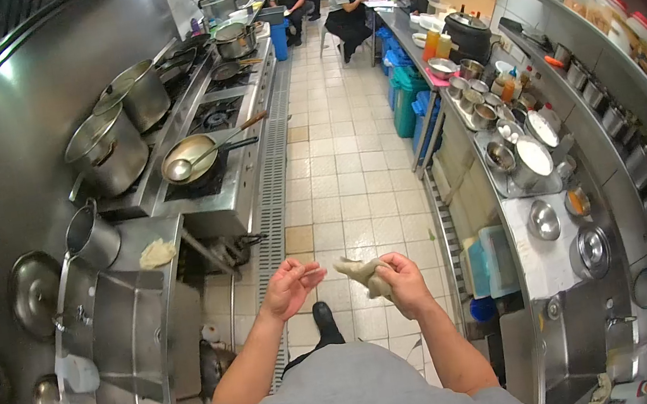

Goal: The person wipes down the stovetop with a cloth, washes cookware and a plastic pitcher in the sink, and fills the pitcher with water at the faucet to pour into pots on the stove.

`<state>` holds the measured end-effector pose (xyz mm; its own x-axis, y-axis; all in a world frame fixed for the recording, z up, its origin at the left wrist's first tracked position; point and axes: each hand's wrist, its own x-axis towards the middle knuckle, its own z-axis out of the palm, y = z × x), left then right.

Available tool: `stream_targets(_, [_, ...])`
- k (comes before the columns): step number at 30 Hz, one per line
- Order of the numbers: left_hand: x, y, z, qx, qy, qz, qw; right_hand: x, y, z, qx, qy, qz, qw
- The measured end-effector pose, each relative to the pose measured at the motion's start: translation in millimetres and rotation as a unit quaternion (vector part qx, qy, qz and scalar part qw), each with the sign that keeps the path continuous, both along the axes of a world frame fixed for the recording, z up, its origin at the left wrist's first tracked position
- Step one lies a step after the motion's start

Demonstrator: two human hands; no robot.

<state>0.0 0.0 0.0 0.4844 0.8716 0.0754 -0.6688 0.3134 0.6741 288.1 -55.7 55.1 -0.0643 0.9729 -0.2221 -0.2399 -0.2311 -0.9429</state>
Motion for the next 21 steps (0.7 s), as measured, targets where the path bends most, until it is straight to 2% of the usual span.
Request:
stream_targets(2, [8.8,2.4,2.3,-0.073,0.086,-0.073,0.991,7.8,6.9,-0.9,0.003,0.032,-0.009,0.999])
stream_targets(3, [0.6,42.2,-7.9,-0.089,0.079,-0.081,0.99,-8.9,53.0,1.0,-0.014,0.025,-0.015,0.999])
stream_targets(5, [10.3,76.1,-15.9,-0.118,0.186,-0.153,0.963,-23.5,95.4,18.9,-0.019,0.075,-0.052,0.996])
stream_targets(7, [24.4,116.2,-1.1,-0.076,0.205,-0.152,0.964,-31.4,133.8,46.9,0.002,0.095,-0.018,0.995])
stream_targets(9, [33.7,139.5,9.1,-0.05,0.228,-0.161,0.959,-33.6,162.0,62.6,0.001,0.18,0.072,0.981])
stream_targets(11, [49.7,179.6,27.7,-0.017,0.132,-0.13,0.983,-21.8,189.2,57.2,0.002,0.15,0.057,0.987])
stream_targets(12, [54.8,199.4,35.8,-0.019,0.133,-0.142,0.981,-14.7,202.7,49.2,0.012,0.094,0.021,0.995])
stream_targets(13, [58.7,220.3,43.3,-0.009,0.126,-0.092,0.988,-9.0,212.9,49.9,0.023,0.038,-0.018,0.999])
stream_targets(14, [62.4,237.2,48.9,0.003,0.118,-0.044,0.992,-3.3,220.5,53.7,0.018,0.062,-0.047,0.997])
stream_targets(18, [78.6,288.9,77.6,0.084,0.241,-0.044,0.966,36.1,263.7,21.3,0.043,-0.016,-0.115,0.992])
stream_targets(19, [92.4,291.1,85.7,0.093,0.24,-0.071,0.964,42.2,275.4,22.2,0.047,-0.055,-0.115,0.991])
stream_targets(20, [98.3,292.7,93.2,0.04,0.206,-0.061,0.976,42.4,281.2,20.8,0.013,-0.078,-0.158,0.984])
stream_targets(21, [105.1,300.0,95.4,-0.011,0.171,-0.045,0.984,41.0,295.5,-0.8,0.111,-0.262,-0.273,0.919])
